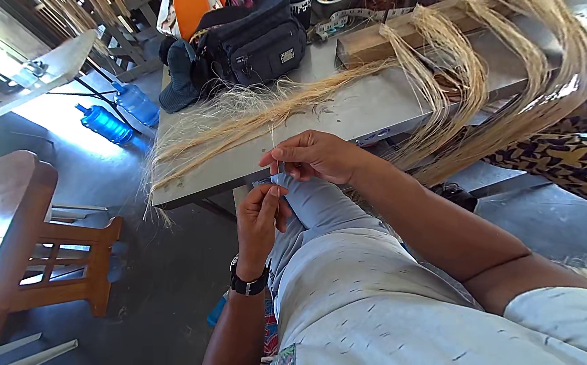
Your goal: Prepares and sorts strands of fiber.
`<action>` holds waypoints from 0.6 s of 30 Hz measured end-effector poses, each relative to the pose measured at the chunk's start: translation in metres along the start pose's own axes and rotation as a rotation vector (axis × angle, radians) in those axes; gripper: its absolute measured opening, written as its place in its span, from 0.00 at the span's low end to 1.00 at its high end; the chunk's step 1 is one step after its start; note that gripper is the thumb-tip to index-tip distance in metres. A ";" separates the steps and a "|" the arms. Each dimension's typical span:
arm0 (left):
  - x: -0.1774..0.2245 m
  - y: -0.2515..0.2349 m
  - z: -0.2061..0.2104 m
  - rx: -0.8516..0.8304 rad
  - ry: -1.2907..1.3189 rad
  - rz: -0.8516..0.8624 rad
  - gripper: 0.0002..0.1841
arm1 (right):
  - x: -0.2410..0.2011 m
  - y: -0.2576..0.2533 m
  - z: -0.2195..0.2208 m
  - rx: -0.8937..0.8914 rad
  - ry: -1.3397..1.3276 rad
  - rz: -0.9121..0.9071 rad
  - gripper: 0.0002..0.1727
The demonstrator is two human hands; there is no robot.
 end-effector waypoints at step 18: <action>-0.002 0.001 -0.002 -0.021 -0.038 0.019 0.14 | 0.001 0.002 0.004 -0.012 -0.041 -0.069 0.17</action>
Point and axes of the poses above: each hand's wrist, its own y-axis away from the middle knuckle, its own z-axis out of the palm, x = y × z, the point moved 3 cm from there along -y, towards the middle knuckle, and after that the axes turned 12 degrees about -y, right-handed, at the moved point
